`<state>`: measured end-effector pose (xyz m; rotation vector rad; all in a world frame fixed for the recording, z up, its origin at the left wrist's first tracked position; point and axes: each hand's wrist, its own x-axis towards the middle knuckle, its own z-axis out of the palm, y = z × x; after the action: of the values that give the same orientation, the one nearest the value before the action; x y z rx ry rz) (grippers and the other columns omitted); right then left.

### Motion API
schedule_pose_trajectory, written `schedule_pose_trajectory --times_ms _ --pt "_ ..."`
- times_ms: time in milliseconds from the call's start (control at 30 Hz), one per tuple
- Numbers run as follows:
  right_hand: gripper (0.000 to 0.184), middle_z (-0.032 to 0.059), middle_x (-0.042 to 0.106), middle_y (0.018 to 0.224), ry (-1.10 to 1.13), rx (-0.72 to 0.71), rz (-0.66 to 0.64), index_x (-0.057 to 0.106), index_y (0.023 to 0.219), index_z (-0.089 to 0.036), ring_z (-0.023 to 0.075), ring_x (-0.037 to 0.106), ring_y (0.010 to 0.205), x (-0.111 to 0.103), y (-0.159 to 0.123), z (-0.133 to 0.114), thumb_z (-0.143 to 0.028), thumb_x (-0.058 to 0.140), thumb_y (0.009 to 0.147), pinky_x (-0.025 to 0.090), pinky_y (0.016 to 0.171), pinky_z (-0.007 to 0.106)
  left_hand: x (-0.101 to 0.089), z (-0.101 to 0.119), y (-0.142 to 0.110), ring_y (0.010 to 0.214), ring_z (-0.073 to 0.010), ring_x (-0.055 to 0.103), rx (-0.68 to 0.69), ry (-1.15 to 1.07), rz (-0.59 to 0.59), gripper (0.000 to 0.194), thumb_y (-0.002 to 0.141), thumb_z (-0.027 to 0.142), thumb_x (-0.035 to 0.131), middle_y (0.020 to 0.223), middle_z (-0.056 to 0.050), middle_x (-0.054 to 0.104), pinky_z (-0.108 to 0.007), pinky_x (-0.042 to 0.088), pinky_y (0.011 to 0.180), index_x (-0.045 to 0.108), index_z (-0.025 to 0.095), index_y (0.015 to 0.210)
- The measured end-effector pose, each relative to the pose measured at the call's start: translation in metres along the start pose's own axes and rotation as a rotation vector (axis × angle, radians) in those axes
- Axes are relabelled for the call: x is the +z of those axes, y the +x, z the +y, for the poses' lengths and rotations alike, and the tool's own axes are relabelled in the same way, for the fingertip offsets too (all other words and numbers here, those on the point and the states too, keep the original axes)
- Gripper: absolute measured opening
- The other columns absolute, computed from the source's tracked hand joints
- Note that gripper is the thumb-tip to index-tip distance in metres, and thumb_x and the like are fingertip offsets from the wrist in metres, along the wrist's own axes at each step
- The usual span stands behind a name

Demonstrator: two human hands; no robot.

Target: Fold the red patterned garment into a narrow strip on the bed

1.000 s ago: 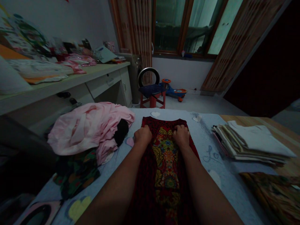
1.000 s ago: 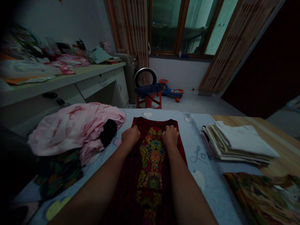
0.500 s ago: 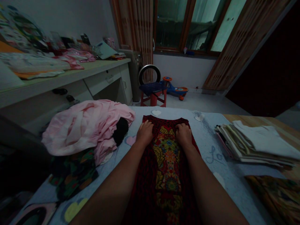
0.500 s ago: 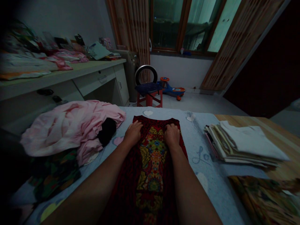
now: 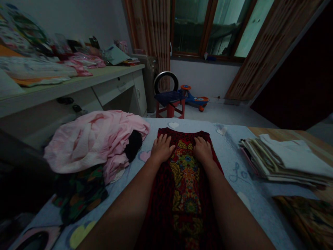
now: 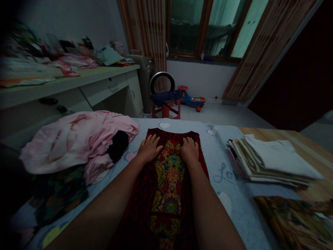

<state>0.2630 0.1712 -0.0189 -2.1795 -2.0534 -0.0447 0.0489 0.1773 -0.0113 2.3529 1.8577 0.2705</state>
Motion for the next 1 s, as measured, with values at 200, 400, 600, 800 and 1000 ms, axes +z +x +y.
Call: schedule_pose_trajectory --times_ms 200,400,600,800,1000 --pt "0.052 0.008 0.037 0.154 0.02 0.034 -0.024 0.041 0.144 -0.02 0.022 0.029 0.142 0.004 -0.001 -0.001 -0.019 0.034 0.093 0.02 0.115 0.044 0.001 -0.001 0.001 0.148 -0.0284 0.021 0.007 0.003 0.006 0.061 0.095 0.052 0.037 0.159 -0.009 0.029 -0.048 0.021 0.118 0.037 0.021 0.148" --pt "0.046 0.0114 0.049 0.143 0.038 -0.009 0.085 0.052 0.135 -0.017 0.0234 0.041 0.13 -0.008 -0.001 -0.001 -0.016 0.039 0.09 0.03 0.108 0.037 -0.003 0.002 -0.002 0.147 -0.0269 0.024 0.069 0.018 0.135 0.049 0.092 0.04 0.047 0.156 -0.009 0.035 -0.051 0.019 0.119 0.049 0.021 0.137" --pt "0.03 0.0104 0.06 0.119 0.009 -0.024 0.074 0.066 0.111 -0.022 0.0249 0.051 0.108 -0.018 -0.005 -0.005 -0.02 0.043 0.091 0.04 0.087 0.034 0.0 0.007 -0.002 0.14 -0.0225 0.038 0.144 -0.023 0.094 0.042 0.092 0.029 0.047 0.147 -0.009 0.049 -0.043 0.026 0.118 0.053 0.018 0.132" --pt "0.035 0.0104 0.06 0.123 -0.018 -0.054 0.054 0.062 0.12 -0.022 0.0247 0.051 0.111 -0.014 -0.004 -0.007 -0.018 0.04 0.093 0.04 0.089 0.033 0.003 0.009 -0.006 0.146 -0.0246 0.027 0.117 -0.025 0.021 0.056 0.096 0.047 0.04 0.156 -0.009 0.035 -0.046 0.021 0.119 0.04 0.02 0.145" --pt "0.043 0.0098 0.05 0.143 0.033 -0.134 0.01 0.053 0.135 -0.018 0.0205 0.043 0.13 -0.007 -0.001 -0.007 -0.018 0.033 0.096 0.029 0.108 0.033 0.003 0.01 -0.007 0.147 -0.0275 0.022 0.131 0.004 -0.009 0.063 0.094 0.056 0.039 0.158 -0.009 0.031 -0.049 0.02 0.119 0.037 0.024 0.147"
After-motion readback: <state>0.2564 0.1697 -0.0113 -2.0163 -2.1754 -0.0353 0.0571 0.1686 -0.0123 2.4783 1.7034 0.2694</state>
